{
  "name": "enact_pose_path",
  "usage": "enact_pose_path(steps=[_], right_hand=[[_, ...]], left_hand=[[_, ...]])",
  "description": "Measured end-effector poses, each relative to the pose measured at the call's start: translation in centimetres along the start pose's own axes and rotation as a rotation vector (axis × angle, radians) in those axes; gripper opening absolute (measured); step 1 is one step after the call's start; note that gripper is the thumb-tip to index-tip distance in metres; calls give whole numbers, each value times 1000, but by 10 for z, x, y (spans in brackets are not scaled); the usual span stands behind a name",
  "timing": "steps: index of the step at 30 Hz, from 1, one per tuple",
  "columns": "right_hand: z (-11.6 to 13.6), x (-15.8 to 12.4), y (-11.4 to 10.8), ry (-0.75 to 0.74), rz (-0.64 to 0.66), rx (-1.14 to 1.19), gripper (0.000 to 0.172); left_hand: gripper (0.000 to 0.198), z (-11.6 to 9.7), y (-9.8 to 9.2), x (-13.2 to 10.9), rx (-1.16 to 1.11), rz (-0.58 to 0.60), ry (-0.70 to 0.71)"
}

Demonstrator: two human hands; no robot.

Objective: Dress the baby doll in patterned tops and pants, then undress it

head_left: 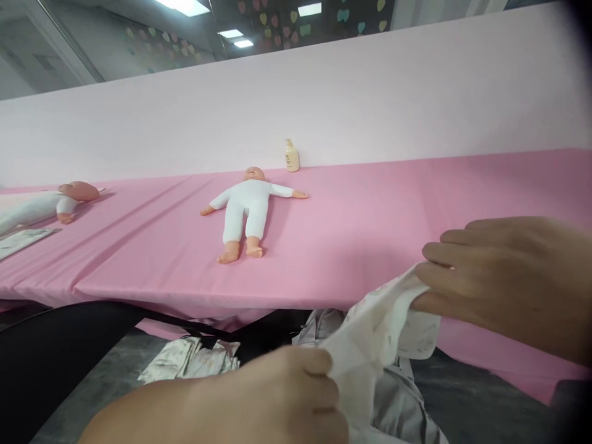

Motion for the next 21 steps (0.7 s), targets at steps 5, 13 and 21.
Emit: enact_pose_path(steps=[5,13,21], right_hand=[[3,9,-13,-7,-93,-19,51],[-8,17,-17,159,-120,277,52],[-12,24,-25,109,-141,287,55]], left_hand=[[24,30,-27,4,212,-204,-189],[21,64,-48,-3,409,-358,-513],[20,73,-46,-2,558,-328,-528]])
Point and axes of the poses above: each hand's wrist, its own x-axis towards the middle knuckle, its own y-axis out of the palm, z = x × y, the point moved 9 cm from there along x, towards the middle knuckle, and after that the axes turned 6 degrees about x, right-handed, at the moved point
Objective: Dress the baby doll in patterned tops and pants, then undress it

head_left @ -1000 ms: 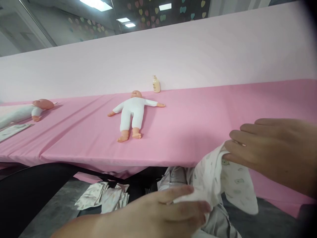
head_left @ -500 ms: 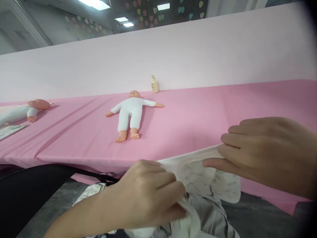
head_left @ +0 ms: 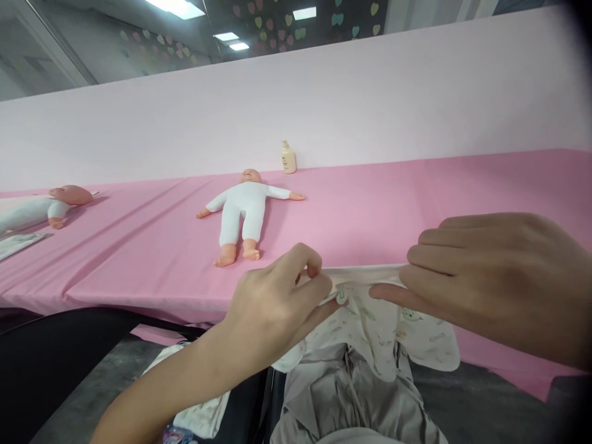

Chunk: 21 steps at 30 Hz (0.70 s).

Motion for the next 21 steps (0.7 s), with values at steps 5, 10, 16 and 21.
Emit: enact_pose_path(steps=[5,10,16,21], right_hand=[[17,2,-2,-120,-68,-117,47],[33,-1,-1,-187,-114,-215,42],[27,-12,14,-88,-150,-211,34],[10,-20,61,71,-134,-38,11]], left_hand=[[26,6,11,6,35,50,-24],[30,1,11,6,13,31,31],[13,8,16,-2,-136,24,-124],[31,28,70,-10,-474,434,-415]])
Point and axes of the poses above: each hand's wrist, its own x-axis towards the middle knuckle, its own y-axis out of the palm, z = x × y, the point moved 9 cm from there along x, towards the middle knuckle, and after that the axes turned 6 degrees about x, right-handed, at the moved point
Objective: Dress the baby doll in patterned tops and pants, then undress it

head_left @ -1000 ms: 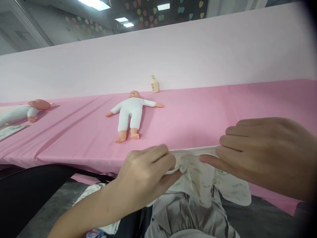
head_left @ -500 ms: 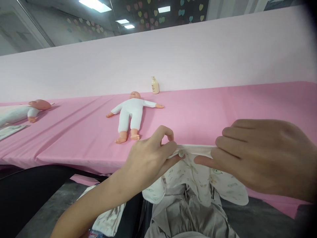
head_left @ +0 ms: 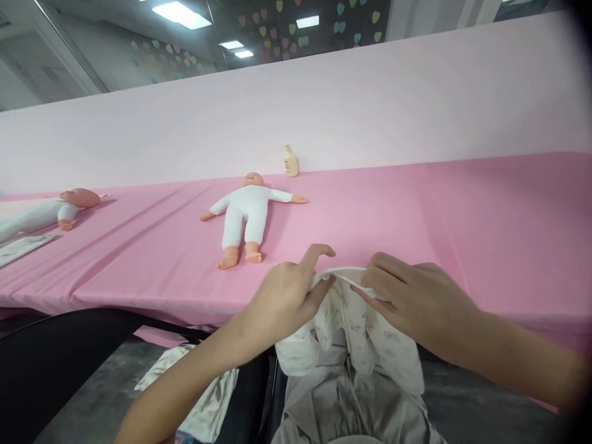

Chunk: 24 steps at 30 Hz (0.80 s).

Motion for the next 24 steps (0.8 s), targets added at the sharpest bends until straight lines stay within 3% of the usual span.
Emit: enact_pose_path(steps=[5,8,12,14,17,19,22,23,24], right_hand=[[2,-15,39,297,-146,361,31],[10,-29,53,485,-288,564,34],[22,-50,51,576,-482,509,65],[26,-60,43,547,-581,457,68],[21,-73,38,555,-642,533,55],[10,-79,40,648,-616,617,44],[-2,-82,45,802,-609,738,32],[-3,-80,49,829,-596,793,30],[-3,-77,53,843,-576,853,28]], left_hand=[[35,21,27,17,-498,102,-105],[42,28,50,13,-847,134,-241],[64,21,73,-12,-1222,146,-411],[72,7,74,-25,-1332,134,-351],[79,-11,73,-45,-1285,106,-168],[79,-9,71,-54,-1115,-35,-98],[81,13,55,-66,-795,-516,-116],[83,21,55,-68,-736,-605,-158],[83,27,60,-66,-726,-611,-199]])
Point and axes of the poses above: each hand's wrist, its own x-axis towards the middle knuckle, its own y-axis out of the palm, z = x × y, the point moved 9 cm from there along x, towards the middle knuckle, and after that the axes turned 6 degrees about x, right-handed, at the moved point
